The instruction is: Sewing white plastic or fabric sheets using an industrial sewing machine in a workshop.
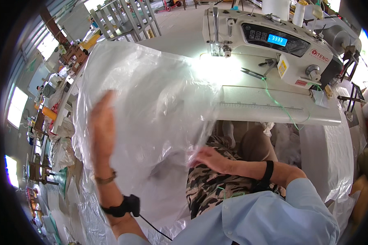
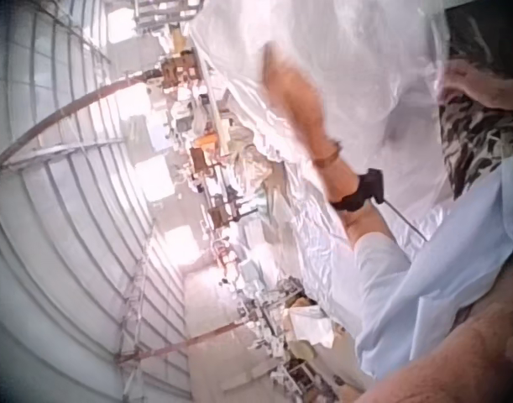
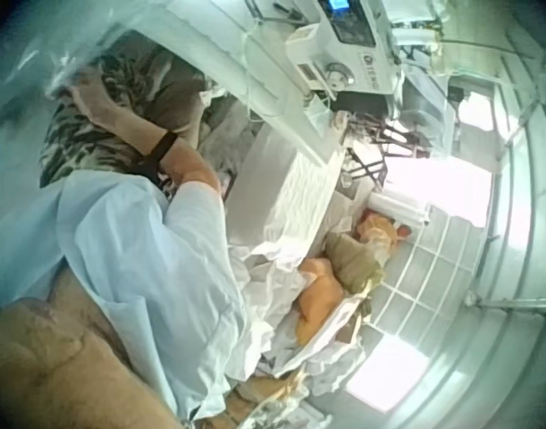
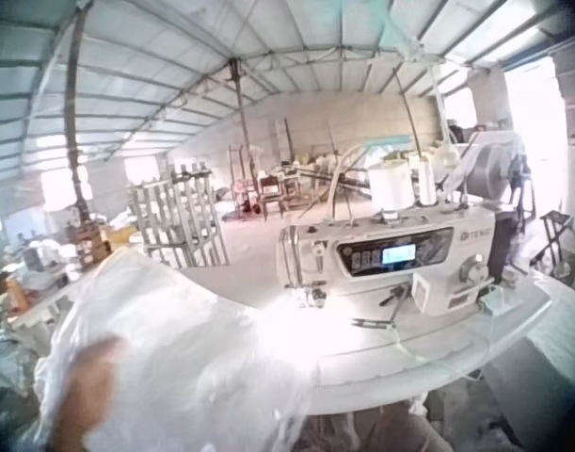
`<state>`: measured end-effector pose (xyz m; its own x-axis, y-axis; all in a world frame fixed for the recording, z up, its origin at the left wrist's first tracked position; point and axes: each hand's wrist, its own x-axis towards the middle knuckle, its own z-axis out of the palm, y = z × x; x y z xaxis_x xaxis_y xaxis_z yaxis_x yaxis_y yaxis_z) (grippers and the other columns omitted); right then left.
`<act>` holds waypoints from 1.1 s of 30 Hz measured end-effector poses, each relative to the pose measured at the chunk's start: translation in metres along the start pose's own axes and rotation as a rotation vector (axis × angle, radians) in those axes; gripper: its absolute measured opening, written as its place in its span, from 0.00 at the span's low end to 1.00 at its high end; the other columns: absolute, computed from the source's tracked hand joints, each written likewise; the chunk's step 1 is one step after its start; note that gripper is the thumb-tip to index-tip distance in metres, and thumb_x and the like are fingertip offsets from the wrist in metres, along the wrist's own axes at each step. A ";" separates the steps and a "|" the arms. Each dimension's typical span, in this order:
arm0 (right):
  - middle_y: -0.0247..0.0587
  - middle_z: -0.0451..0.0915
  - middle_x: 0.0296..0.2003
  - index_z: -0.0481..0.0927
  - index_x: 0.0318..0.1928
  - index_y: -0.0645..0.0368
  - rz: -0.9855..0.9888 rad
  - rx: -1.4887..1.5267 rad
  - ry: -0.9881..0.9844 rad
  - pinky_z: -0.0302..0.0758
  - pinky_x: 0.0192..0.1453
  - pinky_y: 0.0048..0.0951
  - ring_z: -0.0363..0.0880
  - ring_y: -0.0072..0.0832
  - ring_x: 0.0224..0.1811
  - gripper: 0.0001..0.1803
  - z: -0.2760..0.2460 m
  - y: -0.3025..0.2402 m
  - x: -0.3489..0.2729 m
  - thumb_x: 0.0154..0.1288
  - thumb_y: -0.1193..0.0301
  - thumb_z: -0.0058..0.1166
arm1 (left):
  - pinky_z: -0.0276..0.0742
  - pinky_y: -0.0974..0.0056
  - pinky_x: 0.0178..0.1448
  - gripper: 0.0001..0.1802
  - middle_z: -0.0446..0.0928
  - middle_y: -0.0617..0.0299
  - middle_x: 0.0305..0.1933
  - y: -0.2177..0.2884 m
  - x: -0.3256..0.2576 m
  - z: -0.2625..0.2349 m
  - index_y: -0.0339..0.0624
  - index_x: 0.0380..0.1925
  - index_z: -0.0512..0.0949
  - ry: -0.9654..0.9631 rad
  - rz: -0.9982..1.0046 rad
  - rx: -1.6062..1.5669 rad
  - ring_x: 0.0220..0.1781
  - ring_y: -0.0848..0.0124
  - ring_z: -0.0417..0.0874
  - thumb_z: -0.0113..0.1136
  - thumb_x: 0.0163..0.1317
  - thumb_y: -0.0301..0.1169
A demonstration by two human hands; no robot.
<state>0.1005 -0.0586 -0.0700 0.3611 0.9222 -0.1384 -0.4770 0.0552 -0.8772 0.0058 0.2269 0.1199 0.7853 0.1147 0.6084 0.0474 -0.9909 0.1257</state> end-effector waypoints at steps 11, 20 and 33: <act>0.39 0.80 0.46 0.72 0.59 0.64 -0.053 -0.319 0.328 0.74 0.53 0.26 0.78 0.24 0.46 0.21 -0.024 0.004 0.009 0.70 0.67 0.53 | 0.66 0.56 0.68 0.20 0.74 0.51 0.62 -0.025 0.017 0.133 0.36 0.55 0.75 -0.274 -0.204 0.075 0.64 0.56 0.73 0.49 0.70 0.36; 0.37 0.79 0.43 0.77 0.50 0.60 -0.229 -0.029 0.163 0.73 0.50 0.29 0.76 0.25 0.44 0.15 -0.010 0.026 0.090 0.67 0.66 0.57 | 0.60 0.55 0.72 0.21 0.70 0.57 0.66 -0.043 0.018 0.150 0.40 0.57 0.76 -0.248 -0.258 -0.030 0.70 0.63 0.67 0.48 0.71 0.39; 0.26 0.78 0.28 0.82 0.40 0.66 -0.128 -0.325 0.076 0.69 0.33 0.23 0.68 0.15 0.28 0.17 -0.018 -0.006 -0.043 0.73 0.63 0.47 | 0.62 0.55 0.70 0.21 0.73 0.51 0.63 -0.035 -0.018 0.130 0.38 0.55 0.77 -0.129 -0.176 0.102 0.67 0.59 0.71 0.53 0.68 0.40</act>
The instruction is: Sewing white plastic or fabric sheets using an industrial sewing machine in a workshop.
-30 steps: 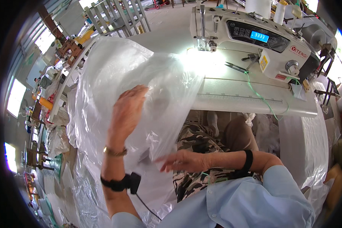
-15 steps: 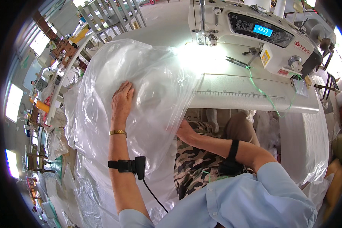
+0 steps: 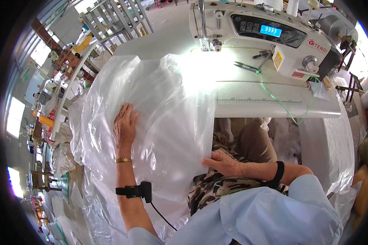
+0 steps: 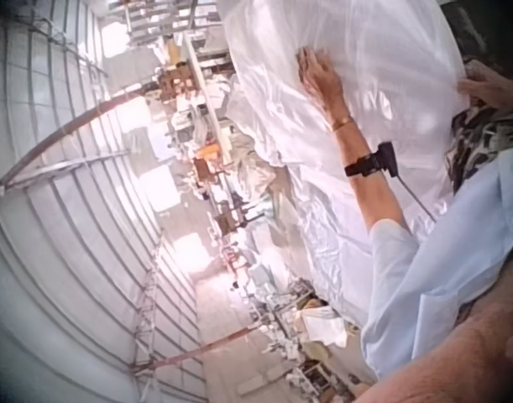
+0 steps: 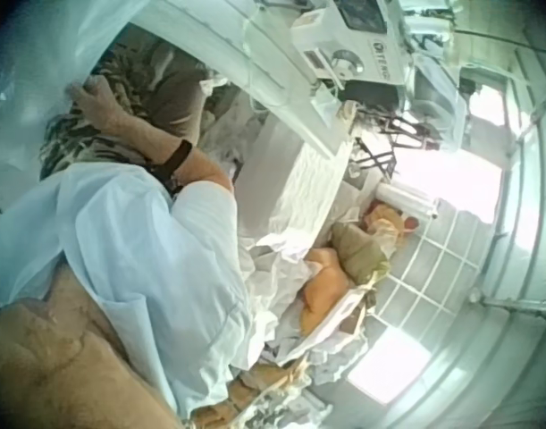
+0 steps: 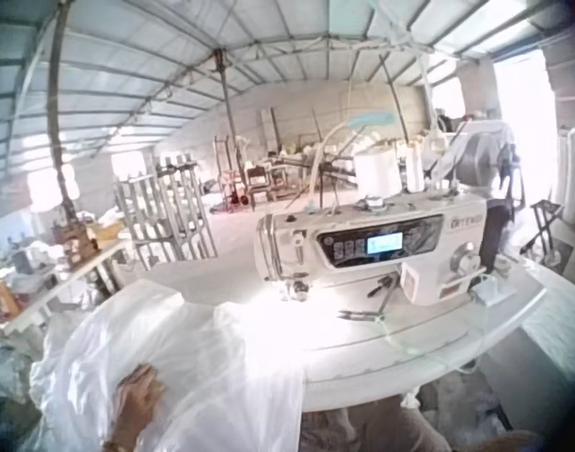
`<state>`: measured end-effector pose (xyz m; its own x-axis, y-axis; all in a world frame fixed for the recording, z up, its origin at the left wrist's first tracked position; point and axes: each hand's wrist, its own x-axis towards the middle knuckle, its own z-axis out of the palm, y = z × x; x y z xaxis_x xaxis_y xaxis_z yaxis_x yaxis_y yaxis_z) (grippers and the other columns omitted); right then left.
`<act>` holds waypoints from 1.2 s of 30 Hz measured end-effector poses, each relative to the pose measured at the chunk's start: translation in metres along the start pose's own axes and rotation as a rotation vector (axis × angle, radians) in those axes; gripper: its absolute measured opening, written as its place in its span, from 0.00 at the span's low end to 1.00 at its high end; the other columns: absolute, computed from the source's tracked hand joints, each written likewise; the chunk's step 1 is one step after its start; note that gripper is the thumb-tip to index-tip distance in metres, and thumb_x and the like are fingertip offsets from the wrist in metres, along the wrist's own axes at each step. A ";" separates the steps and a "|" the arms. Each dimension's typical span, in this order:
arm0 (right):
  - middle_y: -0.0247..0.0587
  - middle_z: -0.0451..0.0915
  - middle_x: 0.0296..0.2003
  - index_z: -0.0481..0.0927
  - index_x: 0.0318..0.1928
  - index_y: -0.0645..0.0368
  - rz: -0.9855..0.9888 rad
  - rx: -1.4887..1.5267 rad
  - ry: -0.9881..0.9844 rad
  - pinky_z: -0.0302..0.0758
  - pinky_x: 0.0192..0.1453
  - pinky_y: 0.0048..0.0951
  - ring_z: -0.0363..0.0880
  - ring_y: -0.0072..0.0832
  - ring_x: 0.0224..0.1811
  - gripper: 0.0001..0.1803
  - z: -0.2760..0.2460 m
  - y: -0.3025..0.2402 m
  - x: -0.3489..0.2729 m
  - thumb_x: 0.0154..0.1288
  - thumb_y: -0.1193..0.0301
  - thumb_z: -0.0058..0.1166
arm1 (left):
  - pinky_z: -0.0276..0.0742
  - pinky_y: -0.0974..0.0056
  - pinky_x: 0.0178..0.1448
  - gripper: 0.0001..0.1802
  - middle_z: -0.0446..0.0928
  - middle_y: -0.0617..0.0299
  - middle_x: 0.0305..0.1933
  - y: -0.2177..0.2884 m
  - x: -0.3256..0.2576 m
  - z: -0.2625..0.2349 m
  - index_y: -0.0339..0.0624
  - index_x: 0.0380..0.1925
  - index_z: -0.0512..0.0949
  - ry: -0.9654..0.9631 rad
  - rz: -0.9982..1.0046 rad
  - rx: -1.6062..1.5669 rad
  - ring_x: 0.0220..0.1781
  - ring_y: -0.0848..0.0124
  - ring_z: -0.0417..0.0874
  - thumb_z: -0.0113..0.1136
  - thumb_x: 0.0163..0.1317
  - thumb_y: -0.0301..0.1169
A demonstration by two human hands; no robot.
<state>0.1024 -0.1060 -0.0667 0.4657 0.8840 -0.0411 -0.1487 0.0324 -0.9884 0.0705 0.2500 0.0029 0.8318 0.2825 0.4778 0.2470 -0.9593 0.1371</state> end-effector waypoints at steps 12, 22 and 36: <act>0.24 0.71 0.23 0.79 0.31 0.64 0.112 0.142 0.034 0.61 0.26 0.19 0.63 0.11 0.24 0.13 0.022 0.005 -0.003 0.69 0.68 0.49 | 0.73 0.55 0.43 0.11 0.80 0.52 0.35 0.214 -0.063 -0.046 0.38 0.35 0.78 -0.115 0.260 -0.199 0.38 0.53 0.80 0.64 0.58 0.34; 0.31 0.72 0.24 0.75 0.34 0.69 -0.020 0.010 0.036 0.68 0.31 0.24 0.65 0.16 0.27 0.12 0.027 -0.003 -0.022 0.68 0.69 0.51 | 0.70 0.56 0.37 0.07 0.72 0.54 0.24 0.222 -0.094 -0.047 0.41 0.23 0.69 -0.183 0.330 -0.138 0.30 0.54 0.77 0.58 0.50 0.26; 0.46 0.80 0.37 0.75 0.37 0.59 -0.807 -0.693 -0.047 0.71 0.52 0.44 0.78 0.46 0.41 0.07 0.023 -0.022 -0.010 0.64 0.69 0.54 | 0.70 0.60 0.32 0.07 0.74 0.51 0.27 0.202 -0.111 -0.053 0.34 0.32 0.76 -0.321 -0.040 -0.581 0.27 0.55 0.75 0.61 0.60 0.28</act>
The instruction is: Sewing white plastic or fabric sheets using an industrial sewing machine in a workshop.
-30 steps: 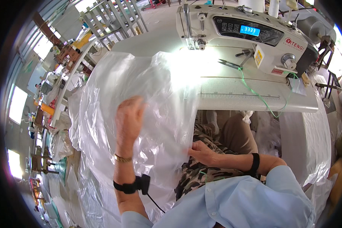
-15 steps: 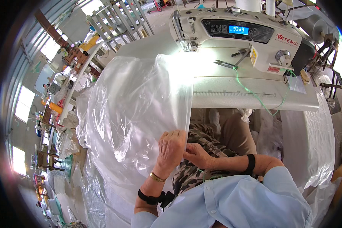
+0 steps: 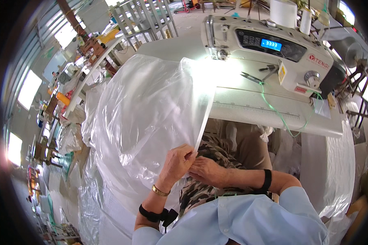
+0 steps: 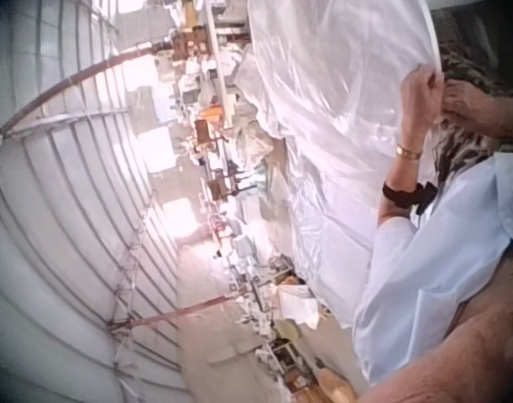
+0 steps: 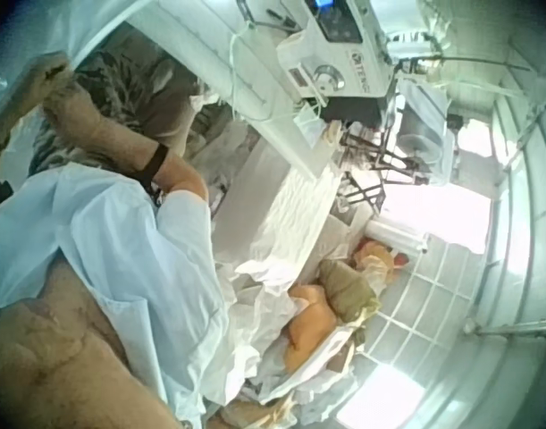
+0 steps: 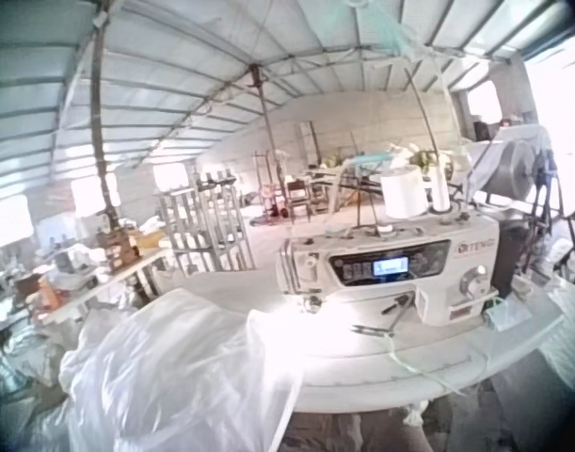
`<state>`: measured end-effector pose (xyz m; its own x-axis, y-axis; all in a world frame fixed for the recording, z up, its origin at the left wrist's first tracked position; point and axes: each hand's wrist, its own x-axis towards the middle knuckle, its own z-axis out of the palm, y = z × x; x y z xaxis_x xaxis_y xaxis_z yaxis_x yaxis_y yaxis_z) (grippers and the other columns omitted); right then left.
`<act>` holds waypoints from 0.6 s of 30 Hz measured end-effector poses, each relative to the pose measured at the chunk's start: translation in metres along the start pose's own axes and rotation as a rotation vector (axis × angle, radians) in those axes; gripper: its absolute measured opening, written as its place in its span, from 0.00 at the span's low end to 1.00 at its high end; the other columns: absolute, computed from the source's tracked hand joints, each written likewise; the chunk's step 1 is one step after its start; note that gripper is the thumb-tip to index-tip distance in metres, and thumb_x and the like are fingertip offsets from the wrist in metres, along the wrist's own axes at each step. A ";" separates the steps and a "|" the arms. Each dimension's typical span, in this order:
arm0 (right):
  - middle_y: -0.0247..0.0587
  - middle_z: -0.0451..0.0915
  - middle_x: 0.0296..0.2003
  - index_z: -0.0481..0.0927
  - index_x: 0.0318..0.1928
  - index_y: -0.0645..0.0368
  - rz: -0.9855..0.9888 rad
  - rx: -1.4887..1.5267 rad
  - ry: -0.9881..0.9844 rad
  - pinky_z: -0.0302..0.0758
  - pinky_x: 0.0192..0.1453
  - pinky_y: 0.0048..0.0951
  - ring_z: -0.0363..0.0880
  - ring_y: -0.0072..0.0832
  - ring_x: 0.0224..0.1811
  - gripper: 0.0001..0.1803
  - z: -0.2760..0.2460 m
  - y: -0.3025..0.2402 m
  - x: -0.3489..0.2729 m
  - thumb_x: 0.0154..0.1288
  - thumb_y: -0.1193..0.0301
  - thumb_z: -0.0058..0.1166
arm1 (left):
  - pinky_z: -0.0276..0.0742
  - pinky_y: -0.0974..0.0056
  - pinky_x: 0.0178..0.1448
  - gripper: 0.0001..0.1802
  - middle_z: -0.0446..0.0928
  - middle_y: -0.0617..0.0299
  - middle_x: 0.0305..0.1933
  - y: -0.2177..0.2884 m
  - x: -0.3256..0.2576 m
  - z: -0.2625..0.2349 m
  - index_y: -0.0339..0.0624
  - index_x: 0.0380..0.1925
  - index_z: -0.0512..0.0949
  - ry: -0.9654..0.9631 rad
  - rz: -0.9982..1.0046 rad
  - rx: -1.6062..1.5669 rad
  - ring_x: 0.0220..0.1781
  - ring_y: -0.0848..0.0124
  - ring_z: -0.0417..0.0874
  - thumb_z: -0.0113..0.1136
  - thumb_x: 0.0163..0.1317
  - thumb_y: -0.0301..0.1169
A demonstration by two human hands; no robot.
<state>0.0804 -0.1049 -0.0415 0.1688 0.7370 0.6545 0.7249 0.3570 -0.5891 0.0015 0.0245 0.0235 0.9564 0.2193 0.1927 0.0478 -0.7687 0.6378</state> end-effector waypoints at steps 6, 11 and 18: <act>0.42 0.77 0.41 0.78 0.46 0.56 -0.269 -0.741 -0.066 0.77 0.41 0.39 0.81 0.40 0.40 0.12 -0.098 0.061 0.041 0.62 0.70 0.51 | 0.72 0.59 0.34 0.05 0.75 0.53 0.28 0.005 -0.011 0.000 0.35 0.32 0.80 0.116 0.025 0.050 0.30 0.57 0.78 0.59 0.56 0.24; 0.35 0.76 0.44 0.77 0.46 0.57 0.042 -0.936 -0.224 0.79 0.38 0.34 0.83 0.35 0.35 0.12 -0.142 0.107 0.092 0.62 0.72 0.48 | 0.76 0.56 0.39 0.13 0.77 0.54 0.32 0.023 -0.026 -0.001 0.36 0.42 0.80 0.114 0.028 0.291 0.35 0.58 0.81 0.56 0.55 0.21; 0.37 0.75 0.39 0.75 0.37 0.55 0.164 -0.867 -0.328 0.77 0.39 0.39 0.81 0.38 0.35 0.04 -0.161 0.135 0.121 0.64 0.71 0.48 | 0.78 0.56 0.40 0.29 0.78 0.50 0.44 0.030 -0.040 -0.009 0.30 0.59 0.67 -0.041 0.068 0.272 0.40 0.55 0.82 0.51 0.54 0.19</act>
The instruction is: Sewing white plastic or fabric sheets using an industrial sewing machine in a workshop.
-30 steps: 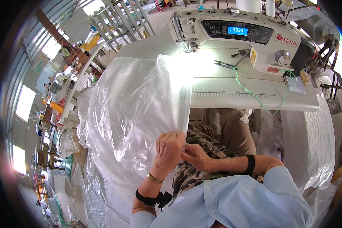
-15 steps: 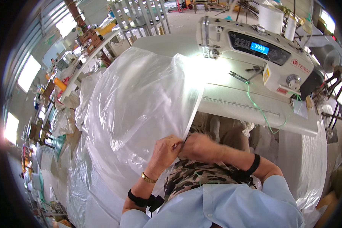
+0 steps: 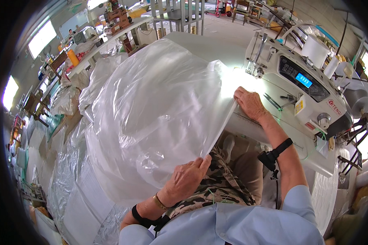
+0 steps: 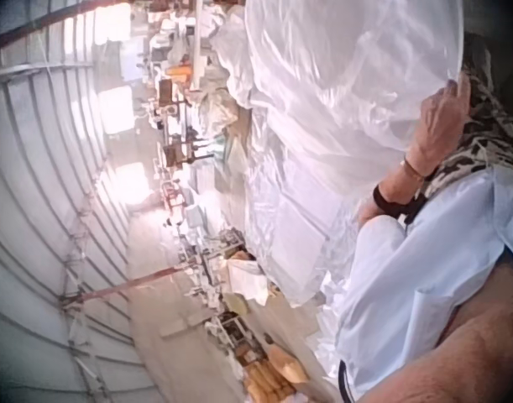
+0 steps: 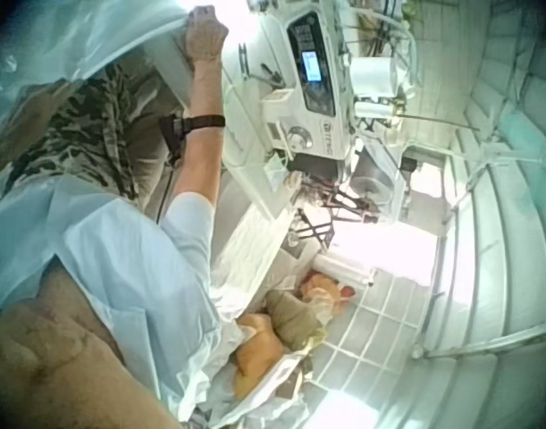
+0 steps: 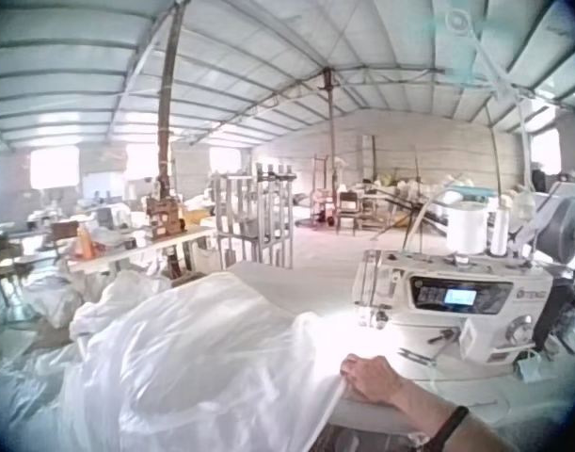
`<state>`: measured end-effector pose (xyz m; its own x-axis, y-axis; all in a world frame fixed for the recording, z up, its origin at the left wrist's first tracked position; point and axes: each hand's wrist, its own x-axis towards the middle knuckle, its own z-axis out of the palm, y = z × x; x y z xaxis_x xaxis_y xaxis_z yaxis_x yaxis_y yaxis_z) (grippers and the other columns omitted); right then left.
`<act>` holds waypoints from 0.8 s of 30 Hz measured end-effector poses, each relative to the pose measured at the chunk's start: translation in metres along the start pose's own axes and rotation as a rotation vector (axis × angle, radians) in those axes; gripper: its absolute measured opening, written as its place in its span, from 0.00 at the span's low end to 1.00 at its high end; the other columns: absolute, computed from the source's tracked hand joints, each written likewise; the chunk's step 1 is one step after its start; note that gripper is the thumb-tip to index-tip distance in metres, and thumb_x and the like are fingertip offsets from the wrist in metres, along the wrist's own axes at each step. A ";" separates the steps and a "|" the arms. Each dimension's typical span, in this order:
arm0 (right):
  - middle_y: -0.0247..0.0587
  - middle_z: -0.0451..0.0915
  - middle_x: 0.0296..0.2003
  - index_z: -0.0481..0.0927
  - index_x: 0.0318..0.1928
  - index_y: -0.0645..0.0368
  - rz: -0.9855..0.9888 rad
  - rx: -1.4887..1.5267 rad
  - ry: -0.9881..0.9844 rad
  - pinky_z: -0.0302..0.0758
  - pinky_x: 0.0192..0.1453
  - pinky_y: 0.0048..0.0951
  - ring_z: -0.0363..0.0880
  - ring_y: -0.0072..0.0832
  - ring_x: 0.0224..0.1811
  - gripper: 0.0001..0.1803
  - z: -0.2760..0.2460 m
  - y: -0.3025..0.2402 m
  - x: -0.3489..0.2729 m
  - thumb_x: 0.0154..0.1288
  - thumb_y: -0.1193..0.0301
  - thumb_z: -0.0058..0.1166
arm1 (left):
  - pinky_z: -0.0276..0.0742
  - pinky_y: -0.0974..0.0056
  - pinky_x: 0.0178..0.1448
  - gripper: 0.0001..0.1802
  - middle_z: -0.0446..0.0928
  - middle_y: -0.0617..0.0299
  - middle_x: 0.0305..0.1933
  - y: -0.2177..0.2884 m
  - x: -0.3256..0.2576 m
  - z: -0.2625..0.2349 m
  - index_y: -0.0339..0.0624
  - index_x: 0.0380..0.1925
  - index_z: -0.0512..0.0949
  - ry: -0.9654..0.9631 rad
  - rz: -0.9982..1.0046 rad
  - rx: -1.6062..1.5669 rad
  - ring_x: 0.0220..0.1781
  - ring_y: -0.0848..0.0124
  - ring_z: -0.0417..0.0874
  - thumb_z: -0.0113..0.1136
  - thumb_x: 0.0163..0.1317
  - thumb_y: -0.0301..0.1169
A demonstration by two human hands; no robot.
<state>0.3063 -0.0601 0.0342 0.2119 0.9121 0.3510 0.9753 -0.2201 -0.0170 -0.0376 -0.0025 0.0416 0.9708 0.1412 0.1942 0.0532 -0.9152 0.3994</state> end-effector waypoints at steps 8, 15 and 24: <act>0.40 0.73 0.36 0.73 0.38 0.57 -0.044 -0.037 -0.023 0.76 0.37 0.40 0.80 0.41 0.33 0.05 -0.001 0.004 0.013 0.62 0.72 0.52 | 0.78 0.55 0.38 0.31 0.75 0.51 0.43 -0.013 -0.010 0.021 0.30 0.62 0.65 -0.014 -0.044 -0.050 0.36 0.54 0.82 0.50 0.53 0.18; 0.38 0.75 0.39 0.76 0.40 0.55 -0.019 -0.098 0.101 0.71 0.51 0.44 0.76 0.36 0.46 0.07 0.008 0.005 0.008 0.61 0.71 0.54 | 0.76 0.55 0.41 0.29 0.71 0.50 0.41 -0.023 -0.007 0.045 0.30 0.61 0.66 0.094 -0.014 -0.105 0.39 0.54 0.79 0.51 0.55 0.18; 0.39 0.76 0.54 0.74 0.54 0.56 0.208 -0.017 0.018 0.64 0.63 0.60 0.72 0.37 0.59 0.16 0.012 -0.009 -0.006 0.69 0.65 0.44 | 0.74 0.54 0.39 0.17 0.71 0.51 0.36 -0.026 0.013 0.058 0.34 0.50 0.72 0.119 0.048 -0.103 0.37 0.52 0.78 0.56 0.59 0.23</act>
<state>0.2974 -0.0595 0.0210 0.4072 0.8400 0.3586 0.9095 -0.4089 -0.0748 -0.0129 0.0011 -0.0176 0.9366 0.1478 0.3178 -0.0227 -0.8792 0.4760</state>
